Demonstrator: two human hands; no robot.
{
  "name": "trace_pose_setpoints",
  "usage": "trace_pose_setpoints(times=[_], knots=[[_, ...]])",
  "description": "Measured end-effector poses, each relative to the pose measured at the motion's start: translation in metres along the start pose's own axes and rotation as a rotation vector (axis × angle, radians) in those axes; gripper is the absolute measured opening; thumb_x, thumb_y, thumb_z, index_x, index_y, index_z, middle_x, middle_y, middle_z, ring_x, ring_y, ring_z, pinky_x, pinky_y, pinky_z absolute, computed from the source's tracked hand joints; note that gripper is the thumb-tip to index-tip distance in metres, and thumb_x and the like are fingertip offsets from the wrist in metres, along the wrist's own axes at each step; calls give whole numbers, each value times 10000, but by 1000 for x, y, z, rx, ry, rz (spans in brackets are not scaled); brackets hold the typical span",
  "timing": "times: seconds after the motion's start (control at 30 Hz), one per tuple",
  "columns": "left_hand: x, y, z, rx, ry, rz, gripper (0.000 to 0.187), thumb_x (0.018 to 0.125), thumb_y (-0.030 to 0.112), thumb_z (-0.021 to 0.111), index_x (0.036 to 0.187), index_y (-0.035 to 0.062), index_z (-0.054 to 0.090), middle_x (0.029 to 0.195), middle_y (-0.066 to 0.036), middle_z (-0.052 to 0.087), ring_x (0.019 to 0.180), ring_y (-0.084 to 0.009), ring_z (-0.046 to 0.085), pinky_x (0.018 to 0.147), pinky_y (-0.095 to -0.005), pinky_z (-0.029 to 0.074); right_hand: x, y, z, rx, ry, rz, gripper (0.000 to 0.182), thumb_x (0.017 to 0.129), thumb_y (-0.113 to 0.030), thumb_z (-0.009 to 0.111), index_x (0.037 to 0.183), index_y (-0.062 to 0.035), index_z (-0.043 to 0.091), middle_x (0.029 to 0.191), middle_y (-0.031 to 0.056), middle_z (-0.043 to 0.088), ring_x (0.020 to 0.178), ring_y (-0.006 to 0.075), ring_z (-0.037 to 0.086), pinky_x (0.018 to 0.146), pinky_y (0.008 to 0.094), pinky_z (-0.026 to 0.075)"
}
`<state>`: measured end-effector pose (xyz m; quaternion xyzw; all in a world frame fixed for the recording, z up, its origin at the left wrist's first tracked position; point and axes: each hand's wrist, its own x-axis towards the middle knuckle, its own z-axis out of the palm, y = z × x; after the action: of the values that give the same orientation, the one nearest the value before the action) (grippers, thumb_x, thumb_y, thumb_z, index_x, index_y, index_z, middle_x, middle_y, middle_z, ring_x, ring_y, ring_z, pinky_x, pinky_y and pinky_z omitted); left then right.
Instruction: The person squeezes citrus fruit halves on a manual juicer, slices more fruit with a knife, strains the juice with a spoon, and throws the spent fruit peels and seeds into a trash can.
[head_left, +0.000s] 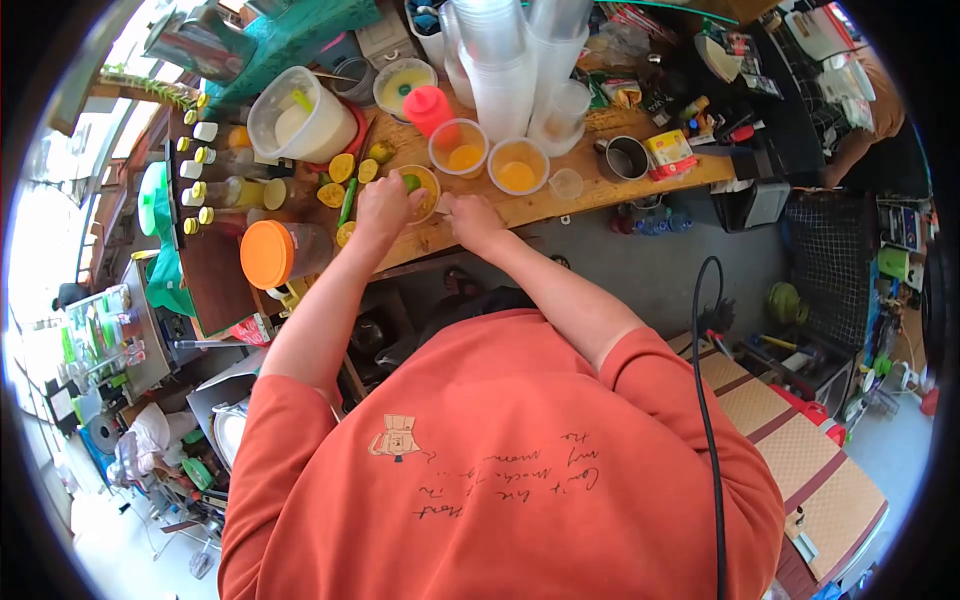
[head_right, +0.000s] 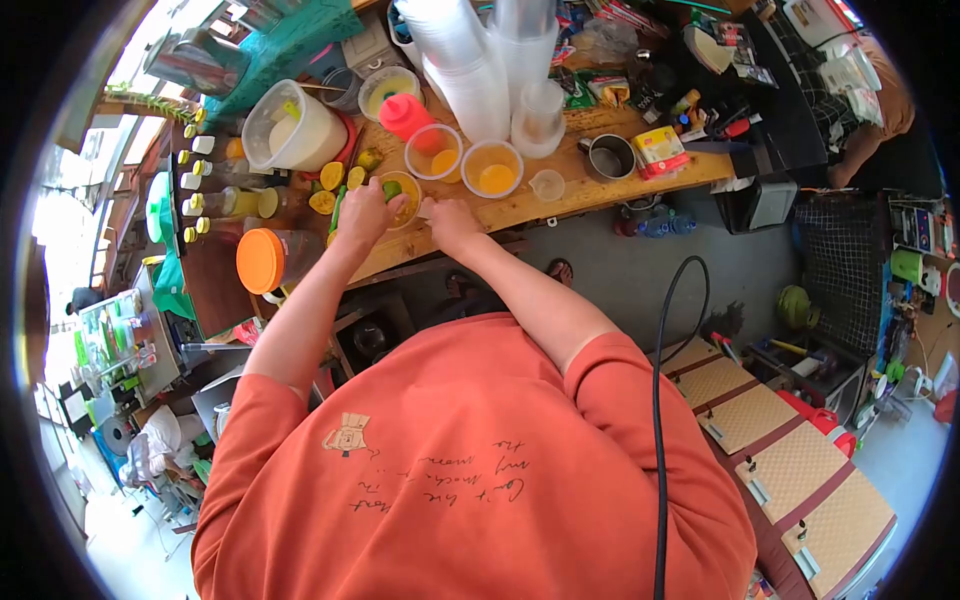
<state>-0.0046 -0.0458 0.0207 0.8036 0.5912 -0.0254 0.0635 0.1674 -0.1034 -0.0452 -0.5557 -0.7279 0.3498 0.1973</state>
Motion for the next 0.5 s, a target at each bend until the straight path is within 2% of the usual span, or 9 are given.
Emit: trace_pose_setpoints(times=[0.07, 0.1, 0.13, 0.23, 0.5], knots=[[2, 0, -7, 74, -34, 64, 539, 848, 522, 688, 877, -11, 619, 727, -192, 695, 715, -370, 703, 645, -449, 561, -1, 3, 6, 9, 28, 11, 195, 842, -73, 593, 1021, 3, 605, 906, 241, 673, 910, 436, 641, 802, 529, 486], [5, -1, -6, 130, -42, 90, 568, 877, 572, 623, 826, 8, 639, 705, -185, 693, 704, -357, 705, 632, -456, 555, 1, 5, 8, 9, 55, 14, 191, 848, -80, 593, 1021, 0, 596, 876, 247, 668, 887, 447, 638, 787, 543, 484], [8, -3, -5, 136, -50, 95, 568, 877, 572, 623, 826, 8, 639, 705, -185, 693, 704, -357, 705, 632, -456, 555, 2, 6, 10, 18, 57, 19, 191, 848, -80, 593, 1021, 0, 596, 876, 247, 668, 887, 447, 638, 787, 543, 484], [15, -3, -4, 275, -101, 167, 625, 924, 626, 501, 801, 45, 696, 720, -170, 705, 692, -339, 709, 627, -453, 552, 0, 6, 11, 26, 90, 15, 198, 837, -68, 586, 1021, 5, 601, 883, 244, 674, 878, 450, 641, 793, 541, 487], [19, -4, 9, 274, -133, 92, 622, 941, 596, 483, 757, 45, 704, 741, -176, 711, 705, -344, 710, 633, -452, 554, 2, 6, 11, 0, 58, 0, 209, 812, -26, 548, 1007, 20, 607, 845, 252, 677, 860, 426, 660, 803, 513, 497]])
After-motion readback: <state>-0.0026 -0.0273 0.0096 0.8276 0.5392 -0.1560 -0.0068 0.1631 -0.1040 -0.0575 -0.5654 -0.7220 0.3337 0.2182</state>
